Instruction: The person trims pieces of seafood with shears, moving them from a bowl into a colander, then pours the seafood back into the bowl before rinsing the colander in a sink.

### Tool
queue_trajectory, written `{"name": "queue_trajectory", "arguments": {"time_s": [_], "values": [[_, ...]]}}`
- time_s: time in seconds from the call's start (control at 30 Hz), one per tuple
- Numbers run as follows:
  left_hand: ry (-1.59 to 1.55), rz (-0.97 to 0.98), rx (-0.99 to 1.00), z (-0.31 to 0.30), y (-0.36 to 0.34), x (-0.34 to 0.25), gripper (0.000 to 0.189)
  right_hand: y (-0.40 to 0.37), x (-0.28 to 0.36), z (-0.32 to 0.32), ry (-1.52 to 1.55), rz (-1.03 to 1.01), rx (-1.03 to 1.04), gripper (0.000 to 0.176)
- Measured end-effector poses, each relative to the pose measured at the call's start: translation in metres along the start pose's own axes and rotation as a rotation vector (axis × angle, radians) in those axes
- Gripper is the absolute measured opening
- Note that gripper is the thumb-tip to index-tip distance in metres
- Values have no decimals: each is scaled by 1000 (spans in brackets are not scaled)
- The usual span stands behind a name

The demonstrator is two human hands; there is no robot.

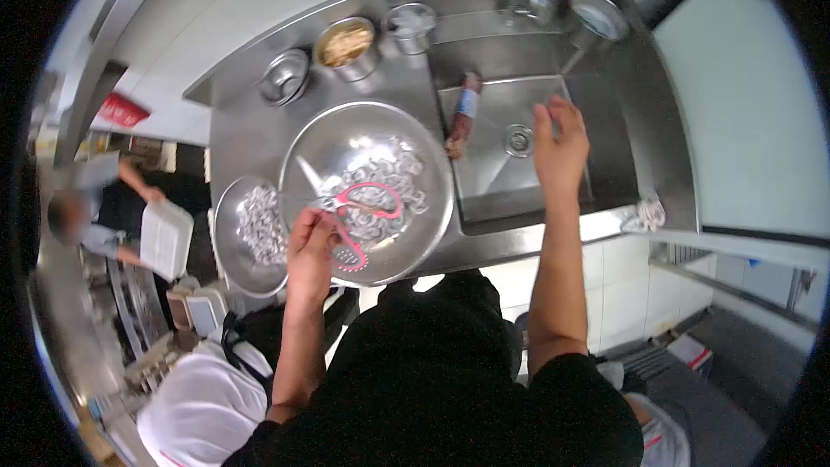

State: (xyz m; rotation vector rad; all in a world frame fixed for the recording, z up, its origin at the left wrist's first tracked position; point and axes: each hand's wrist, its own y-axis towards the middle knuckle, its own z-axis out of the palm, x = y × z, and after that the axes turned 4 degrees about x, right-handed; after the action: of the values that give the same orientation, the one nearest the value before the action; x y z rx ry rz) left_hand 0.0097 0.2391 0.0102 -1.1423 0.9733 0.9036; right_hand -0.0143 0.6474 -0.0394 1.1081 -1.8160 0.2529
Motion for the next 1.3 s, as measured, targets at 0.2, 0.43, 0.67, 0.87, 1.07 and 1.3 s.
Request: {"name": "queue_trajectory", "arguments": {"time_s": [0.2,0.43,0.67,0.87,1.07,1.3], "values": [[-22,20,8,9,4,4,9,-74,61,40,496,139,593,43],[-131,22,-114,20,10,9,28,-137,117,83,862,502,1003,34],[-5,22,-16,8,-10,-30,45,-105,147,67,854,413,1031,21],[63,141,-27,-40,-15,-47,43,-15,258,-26,743,20,654,23],[277,179,-223,-121,-29,0,44,126,345,-91,447,-421,-170,39],[431,171,-381,-198,-61,33,38,326,276,-53,-698,-348,-182,46]]}}
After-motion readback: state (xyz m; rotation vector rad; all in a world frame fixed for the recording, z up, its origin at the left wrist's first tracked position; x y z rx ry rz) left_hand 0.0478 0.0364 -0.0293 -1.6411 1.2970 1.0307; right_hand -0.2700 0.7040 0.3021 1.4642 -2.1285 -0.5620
